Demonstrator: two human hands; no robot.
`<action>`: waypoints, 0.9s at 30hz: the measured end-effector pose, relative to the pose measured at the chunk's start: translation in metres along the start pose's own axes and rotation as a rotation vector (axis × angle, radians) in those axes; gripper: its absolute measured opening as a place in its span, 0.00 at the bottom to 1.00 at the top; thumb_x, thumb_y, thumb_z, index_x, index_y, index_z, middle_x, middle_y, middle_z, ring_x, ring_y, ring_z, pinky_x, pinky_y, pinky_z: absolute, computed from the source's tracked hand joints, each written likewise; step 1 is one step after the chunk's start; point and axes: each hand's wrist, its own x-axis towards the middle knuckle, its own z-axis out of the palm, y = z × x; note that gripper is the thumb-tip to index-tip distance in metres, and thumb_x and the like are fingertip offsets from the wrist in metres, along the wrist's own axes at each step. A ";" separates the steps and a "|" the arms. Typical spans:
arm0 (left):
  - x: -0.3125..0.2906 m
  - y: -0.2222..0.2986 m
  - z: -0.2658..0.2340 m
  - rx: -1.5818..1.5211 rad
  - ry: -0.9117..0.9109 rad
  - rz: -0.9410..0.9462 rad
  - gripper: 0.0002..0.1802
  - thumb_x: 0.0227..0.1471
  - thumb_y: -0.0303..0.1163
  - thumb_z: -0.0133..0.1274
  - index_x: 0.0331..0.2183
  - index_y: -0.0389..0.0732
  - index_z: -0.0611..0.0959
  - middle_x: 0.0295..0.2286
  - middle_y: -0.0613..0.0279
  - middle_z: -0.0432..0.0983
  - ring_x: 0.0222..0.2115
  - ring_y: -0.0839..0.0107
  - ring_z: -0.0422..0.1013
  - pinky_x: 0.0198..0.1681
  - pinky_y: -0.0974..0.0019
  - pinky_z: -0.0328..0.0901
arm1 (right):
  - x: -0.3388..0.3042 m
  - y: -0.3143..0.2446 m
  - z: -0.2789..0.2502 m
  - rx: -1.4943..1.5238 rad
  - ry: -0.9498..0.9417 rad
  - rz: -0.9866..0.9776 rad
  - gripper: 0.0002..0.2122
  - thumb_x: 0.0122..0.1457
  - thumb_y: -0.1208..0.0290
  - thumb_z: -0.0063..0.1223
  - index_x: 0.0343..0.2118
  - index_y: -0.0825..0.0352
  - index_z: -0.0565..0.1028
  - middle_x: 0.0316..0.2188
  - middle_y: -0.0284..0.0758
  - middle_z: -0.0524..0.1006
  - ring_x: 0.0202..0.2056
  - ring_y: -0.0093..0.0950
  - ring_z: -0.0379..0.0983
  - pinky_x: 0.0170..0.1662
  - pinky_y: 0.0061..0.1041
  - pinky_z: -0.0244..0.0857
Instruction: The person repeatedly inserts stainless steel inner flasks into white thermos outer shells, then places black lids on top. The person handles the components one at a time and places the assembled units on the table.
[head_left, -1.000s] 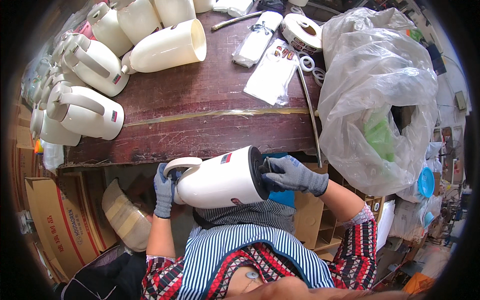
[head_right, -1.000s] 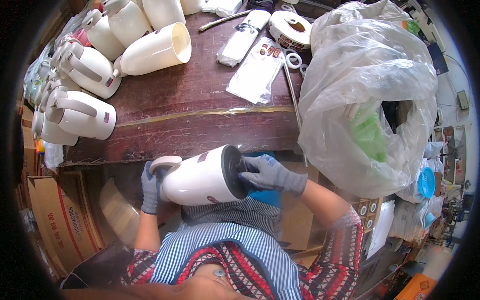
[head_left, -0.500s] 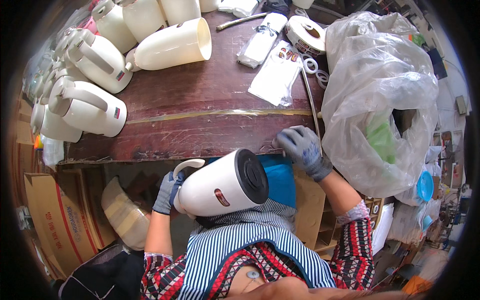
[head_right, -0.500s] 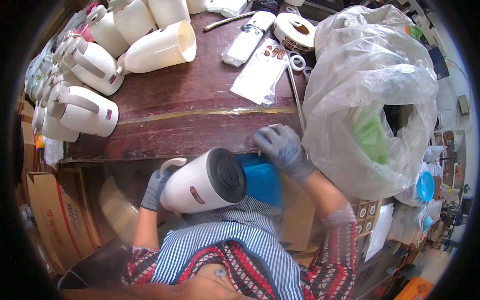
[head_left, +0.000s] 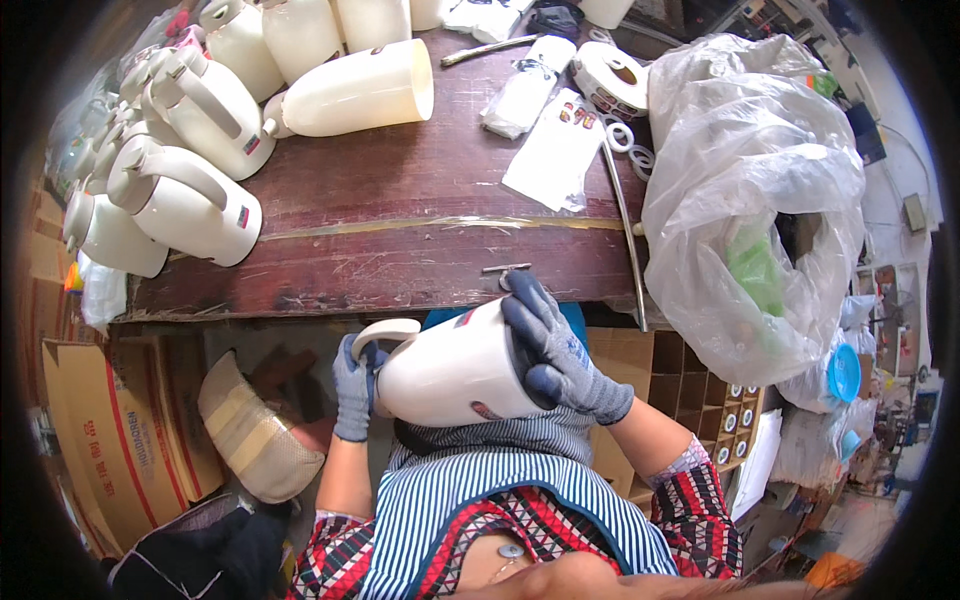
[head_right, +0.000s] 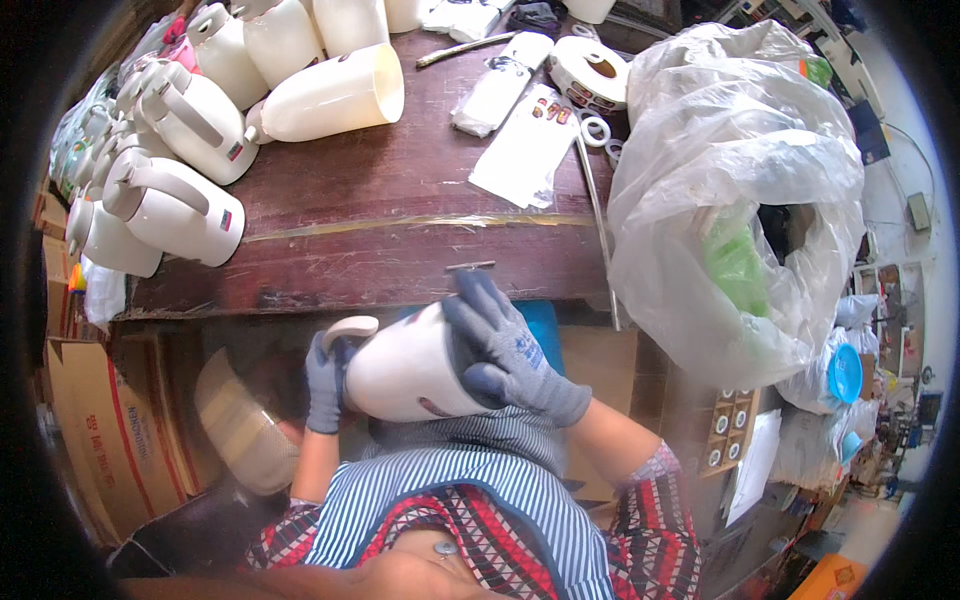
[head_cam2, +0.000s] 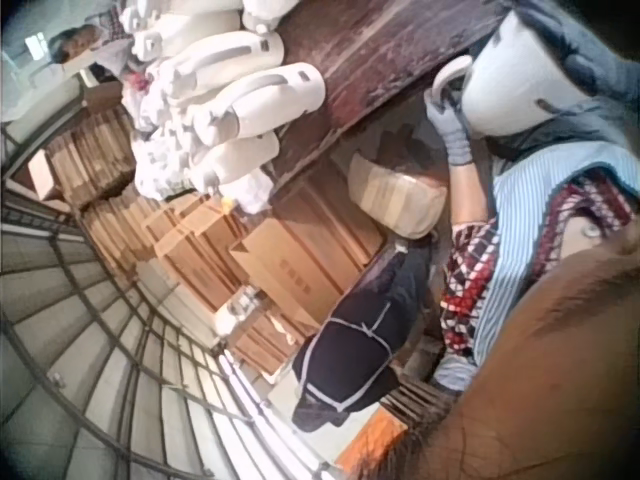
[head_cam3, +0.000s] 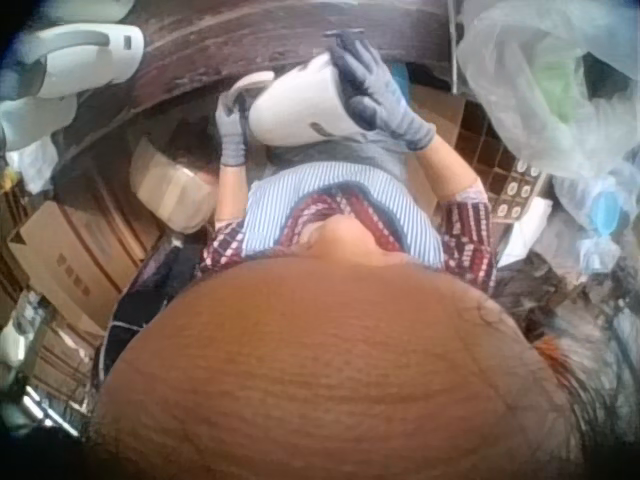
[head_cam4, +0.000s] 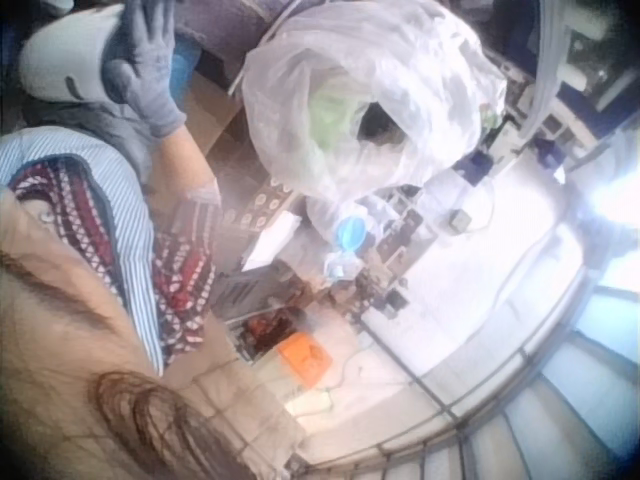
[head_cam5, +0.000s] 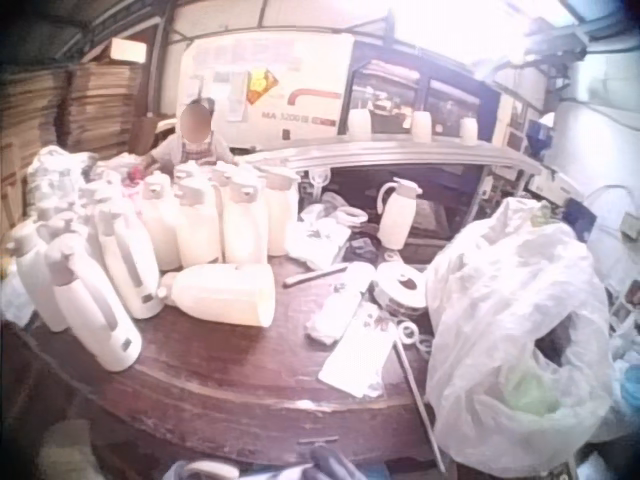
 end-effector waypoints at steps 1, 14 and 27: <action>-0.005 -0.004 0.000 -0.004 0.068 0.019 0.10 0.60 0.31 0.57 0.40 0.35 0.80 0.31 0.57 0.81 0.33 0.67 0.77 0.38 0.64 0.70 | -0.011 0.004 0.009 0.080 0.068 0.070 0.41 0.68 0.35 0.29 0.72 0.66 0.54 0.75 0.48 0.45 0.73 0.52 0.39 0.73 0.49 0.36; 0.002 -0.003 -0.058 0.114 0.133 0.105 0.06 0.58 0.28 0.57 0.38 0.38 0.79 0.28 0.61 0.79 0.30 0.71 0.74 0.37 0.66 0.70 | 0.036 0.063 -0.003 -0.702 0.221 0.157 0.25 0.55 0.62 0.64 0.56 0.62 0.74 0.47 0.39 0.75 0.44 0.40 0.75 0.48 0.40 0.71; 0.034 -0.049 -0.060 -0.167 0.032 -0.014 0.05 0.59 0.20 0.51 0.39 0.37 0.78 0.33 0.63 0.77 0.35 0.73 0.73 0.42 0.68 0.70 | 0.021 0.034 0.000 -0.599 0.009 -0.459 0.12 0.49 0.71 0.67 0.38 0.58 0.80 0.38 0.36 0.79 0.35 0.33 0.80 0.35 0.31 0.78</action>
